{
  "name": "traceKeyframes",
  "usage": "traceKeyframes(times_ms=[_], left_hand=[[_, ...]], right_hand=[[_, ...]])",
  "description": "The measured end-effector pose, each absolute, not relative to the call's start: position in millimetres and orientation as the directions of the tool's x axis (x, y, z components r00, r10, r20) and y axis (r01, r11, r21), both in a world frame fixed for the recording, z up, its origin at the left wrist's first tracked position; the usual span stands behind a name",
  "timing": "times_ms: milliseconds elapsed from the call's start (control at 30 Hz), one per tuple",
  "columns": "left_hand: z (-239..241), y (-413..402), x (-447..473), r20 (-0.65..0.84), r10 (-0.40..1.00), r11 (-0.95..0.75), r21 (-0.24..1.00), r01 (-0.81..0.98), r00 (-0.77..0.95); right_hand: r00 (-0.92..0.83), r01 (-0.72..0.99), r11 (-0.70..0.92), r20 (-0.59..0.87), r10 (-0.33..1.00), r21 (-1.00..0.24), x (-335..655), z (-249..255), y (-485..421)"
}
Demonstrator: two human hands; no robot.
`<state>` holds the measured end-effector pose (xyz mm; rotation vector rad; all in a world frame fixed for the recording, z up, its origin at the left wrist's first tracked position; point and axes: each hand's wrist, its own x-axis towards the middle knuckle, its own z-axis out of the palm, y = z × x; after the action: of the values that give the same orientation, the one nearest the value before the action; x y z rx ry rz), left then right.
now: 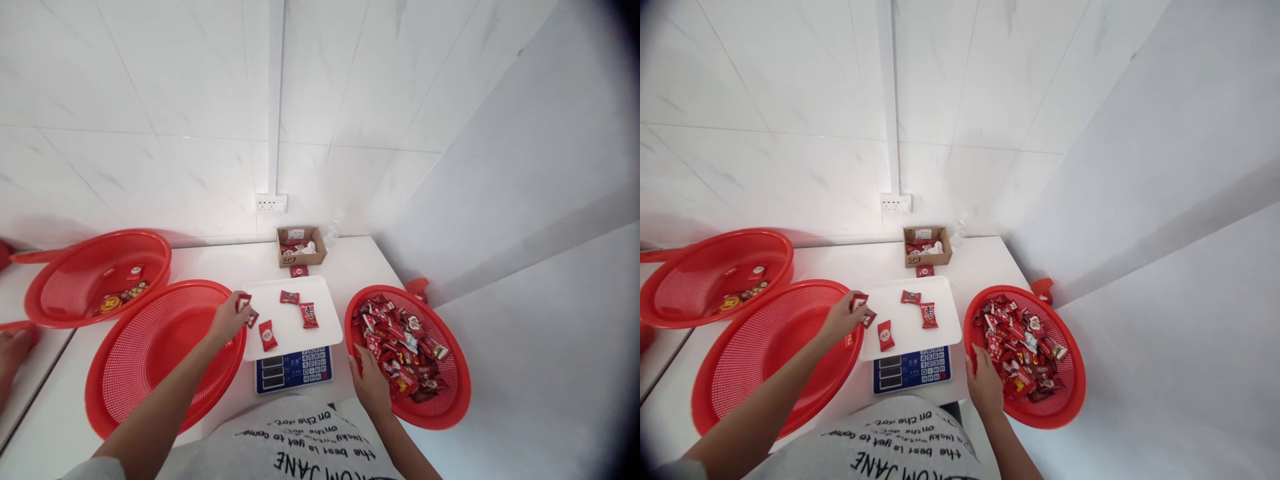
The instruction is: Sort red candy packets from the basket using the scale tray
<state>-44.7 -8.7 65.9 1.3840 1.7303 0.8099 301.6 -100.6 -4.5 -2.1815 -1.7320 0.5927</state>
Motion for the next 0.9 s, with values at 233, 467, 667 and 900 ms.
traceKeyframes(times_ms=[233,467,667,900], left_hand=[[67,-54,-101,-0.055,0.967,0.248,0.452,0.857,-0.251],[30,-70,-36,0.123,0.976,-0.215,0.379,0.9,0.182],[-8,-51,36,0.005,0.976,-0.204,0.382,0.901,0.218],[-4,2,68,-0.003,0.987,-0.146,0.357,0.923,0.158]], right_hand=[[0.182,0.852,-0.223,-0.13,0.975,-0.474,302,-3,-102],[0.191,0.852,-0.235,-0.141,0.971,-0.467,300,1,-101],[0.195,0.855,-0.228,-0.12,0.973,-0.465,301,-4,-101],[0.209,0.859,-0.262,-0.165,0.964,-0.439,300,-4,-100]])
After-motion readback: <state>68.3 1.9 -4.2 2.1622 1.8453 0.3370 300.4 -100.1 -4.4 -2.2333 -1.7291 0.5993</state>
